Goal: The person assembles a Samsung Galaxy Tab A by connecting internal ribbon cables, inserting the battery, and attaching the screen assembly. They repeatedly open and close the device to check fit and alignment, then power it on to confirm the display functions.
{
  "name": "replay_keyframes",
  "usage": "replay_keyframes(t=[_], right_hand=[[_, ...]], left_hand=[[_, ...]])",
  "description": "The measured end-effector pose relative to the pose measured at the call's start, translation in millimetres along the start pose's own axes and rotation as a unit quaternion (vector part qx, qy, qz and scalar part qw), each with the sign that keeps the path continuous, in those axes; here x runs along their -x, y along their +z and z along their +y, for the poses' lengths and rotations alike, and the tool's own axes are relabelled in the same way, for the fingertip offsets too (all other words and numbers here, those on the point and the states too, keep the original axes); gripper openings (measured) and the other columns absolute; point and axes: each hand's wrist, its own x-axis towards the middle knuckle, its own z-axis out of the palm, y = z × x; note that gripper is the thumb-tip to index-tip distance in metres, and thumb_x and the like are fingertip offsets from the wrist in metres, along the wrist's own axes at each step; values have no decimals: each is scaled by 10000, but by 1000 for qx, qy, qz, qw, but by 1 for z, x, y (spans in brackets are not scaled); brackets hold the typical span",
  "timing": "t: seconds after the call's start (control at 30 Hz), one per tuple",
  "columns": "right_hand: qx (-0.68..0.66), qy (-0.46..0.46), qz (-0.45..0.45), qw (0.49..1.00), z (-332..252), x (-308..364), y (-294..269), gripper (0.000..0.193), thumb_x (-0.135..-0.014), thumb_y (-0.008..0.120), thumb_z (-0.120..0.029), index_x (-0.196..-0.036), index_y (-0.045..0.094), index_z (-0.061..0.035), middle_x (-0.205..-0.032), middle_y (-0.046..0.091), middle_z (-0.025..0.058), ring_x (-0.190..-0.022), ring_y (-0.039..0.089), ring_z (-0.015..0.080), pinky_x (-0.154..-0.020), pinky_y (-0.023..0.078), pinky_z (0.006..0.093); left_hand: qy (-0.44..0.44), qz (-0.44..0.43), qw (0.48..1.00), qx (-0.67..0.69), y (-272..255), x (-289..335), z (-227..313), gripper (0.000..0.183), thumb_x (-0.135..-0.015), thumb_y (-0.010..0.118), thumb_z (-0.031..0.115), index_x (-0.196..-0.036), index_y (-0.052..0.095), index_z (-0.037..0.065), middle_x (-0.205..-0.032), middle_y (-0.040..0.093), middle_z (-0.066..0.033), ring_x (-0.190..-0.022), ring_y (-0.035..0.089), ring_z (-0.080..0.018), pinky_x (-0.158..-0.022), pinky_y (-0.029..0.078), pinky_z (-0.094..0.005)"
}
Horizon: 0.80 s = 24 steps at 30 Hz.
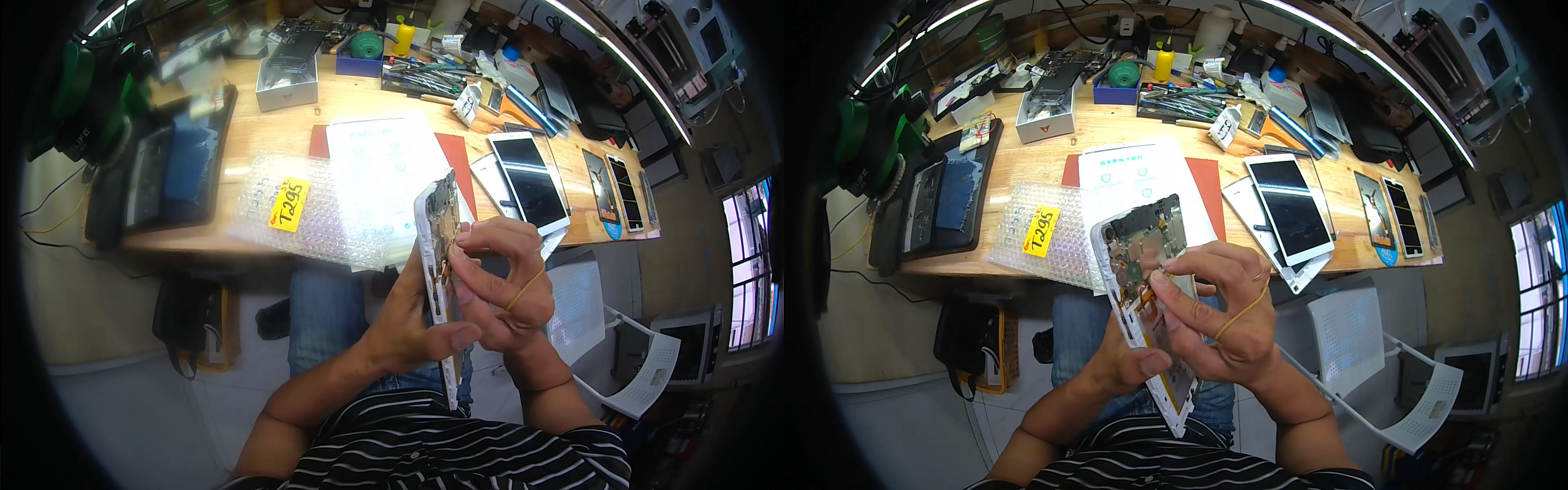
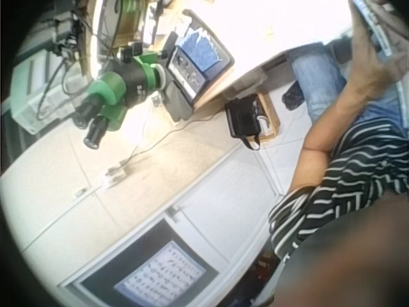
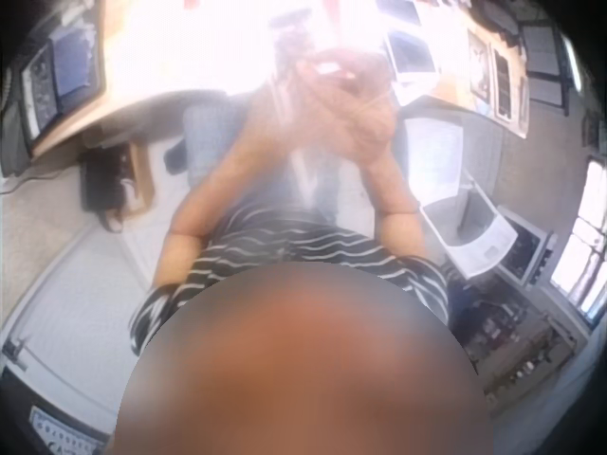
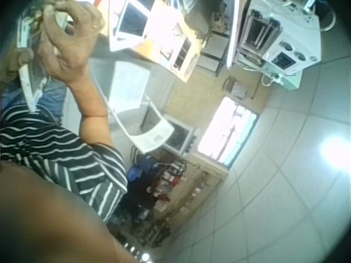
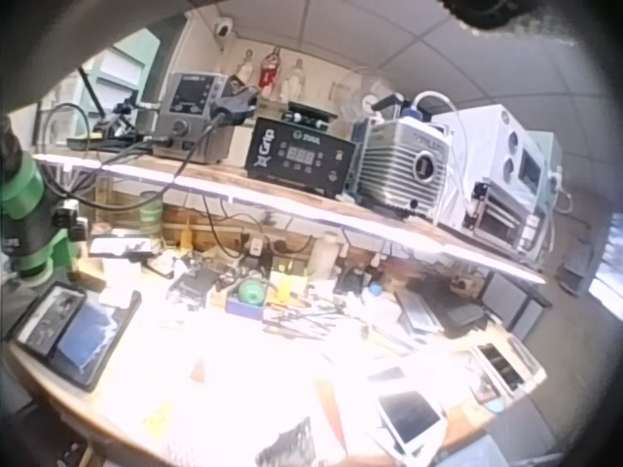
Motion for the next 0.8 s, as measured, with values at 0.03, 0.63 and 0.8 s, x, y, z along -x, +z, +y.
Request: replay_keyframes(t=[0.03, 0.63, 0.8], right_hand=[[-2, 3, -2, 1000, 0, 0, -2, 402, -706, 709, -48, -1097, 782, -105, -1108, 682, 71, -1032, 605, 265, -805, 464, 337], [27, -36, -42, 998, -6, -7, -20, 406, -641, 730, -40, -1043, 781, -72, -981, 688, 23, -906, 646, 209, -804, 435, 346], [5, -24, -66, 998, -2, -10, -16, 384, -660, 726, -22, -1037, 780, -62, -1001, 692, 36, -904, 652, 215, -817, 433, 343]], left_hand=[[-2, 0, 1000, 1, 0, -1, 0, 1110, -753, 847, 319, -1565, 165, -9, -1431, 411, -133, -1365, 406, -229, -1130, 355, -375], [0, -24, 998, -63, -3, 2, 10, 1042, -731, 854, 311, -1530, 265, -6, -1362, 464, -129, -1282, 466, -222, -1084, 394, -362], [-57, 7, 998, -4, -6, 7, 8, 1063, -746, 850, 402, -1528, 266, -18, -1391, 464, -138, -1317, 452, -226, -1091, 390, -368]])
